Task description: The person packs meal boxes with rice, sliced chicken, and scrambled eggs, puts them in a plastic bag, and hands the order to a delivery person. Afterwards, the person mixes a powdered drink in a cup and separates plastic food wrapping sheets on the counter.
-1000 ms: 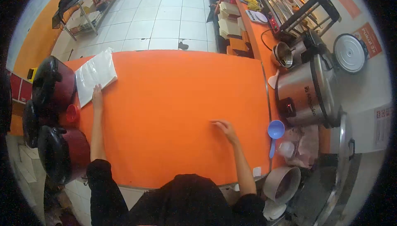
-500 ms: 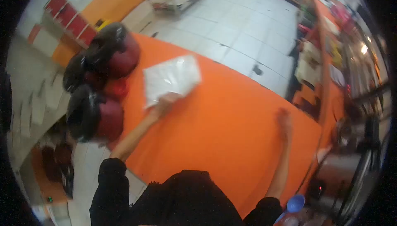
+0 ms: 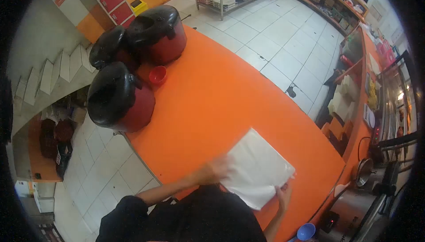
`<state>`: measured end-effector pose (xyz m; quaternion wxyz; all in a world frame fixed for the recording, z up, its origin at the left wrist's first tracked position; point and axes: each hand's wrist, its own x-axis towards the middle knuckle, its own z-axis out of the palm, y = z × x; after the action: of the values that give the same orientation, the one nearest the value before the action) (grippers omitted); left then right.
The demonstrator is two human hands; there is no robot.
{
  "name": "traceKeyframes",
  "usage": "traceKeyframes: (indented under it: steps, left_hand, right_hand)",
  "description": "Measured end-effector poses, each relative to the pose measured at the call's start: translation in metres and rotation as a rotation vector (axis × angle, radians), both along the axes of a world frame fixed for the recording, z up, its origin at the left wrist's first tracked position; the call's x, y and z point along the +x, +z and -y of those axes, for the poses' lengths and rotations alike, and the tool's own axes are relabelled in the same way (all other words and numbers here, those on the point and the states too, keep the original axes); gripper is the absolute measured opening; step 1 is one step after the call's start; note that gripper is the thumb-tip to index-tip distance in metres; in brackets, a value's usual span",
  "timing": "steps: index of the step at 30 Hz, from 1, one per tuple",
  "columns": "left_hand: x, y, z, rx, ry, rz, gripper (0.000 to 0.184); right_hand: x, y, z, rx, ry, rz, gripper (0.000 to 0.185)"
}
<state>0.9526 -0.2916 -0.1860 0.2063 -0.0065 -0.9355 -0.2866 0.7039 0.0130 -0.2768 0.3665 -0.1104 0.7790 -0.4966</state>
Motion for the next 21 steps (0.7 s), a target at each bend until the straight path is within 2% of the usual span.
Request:
traceKeyframes:
  steps: [1,3,5,7,8,10,11,13,15,17,19,21]
  left_hand:
    - [0.024,0.003,0.027,0.024,0.246,-0.001,0.026]
    - [0.082,0.050,0.085,-0.155,0.670,-0.103,0.022]
    - [0.139,0.105,0.125,-0.425,1.089,-0.157,0.022]
    - [0.196,0.121,0.152,-0.533,1.366,-0.109,0.028]
    - [0.217,0.127,0.162,-0.553,1.459,-0.075,0.033]
    - [0.242,0.137,0.177,-0.531,1.428,0.073,0.036]
    - [0.250,0.142,0.184,-0.520,1.411,0.143,0.038]
    - [0.258,0.154,0.206,-0.315,1.342,0.156,0.041]
    - [0.259,0.161,0.236,-0.166,1.220,0.084,0.046]
    - [0.261,0.155,0.274,-0.257,1.159,0.149,0.052]
    - [0.263,0.150,0.296,-0.335,1.147,0.201,0.060]
    - [0.261,0.145,0.310,-0.398,1.184,0.250,0.069]
  right_hand:
    - [0.004,-0.002,-0.012,0.042,-0.030,0.003,0.060]
    - [0.007,-0.007,-0.030,0.098,-0.092,-0.080,0.040]
    - [0.001,-0.019,-0.040,0.301,0.111,-0.601,0.042]
    - [-0.007,-0.014,-0.022,0.572,0.283,-0.806,0.045]
    - [-0.010,0.014,0.009,0.743,0.350,-0.742,0.047]
    - [-0.002,0.072,0.092,0.725,0.484,-0.795,0.048]
    - [0.014,0.101,0.147,0.531,0.549,-0.912,0.048]
    - [0.040,0.150,0.267,0.121,0.680,-0.893,0.039]
    - [0.076,0.181,0.375,-0.083,0.830,-0.927,0.039]
    - [0.115,0.200,0.483,-0.327,0.891,-1.198,0.045]
    - [0.148,0.219,0.583,-0.536,0.928,-1.386,0.065]
    - [0.181,0.237,0.643,-0.313,0.921,-1.347,0.074]
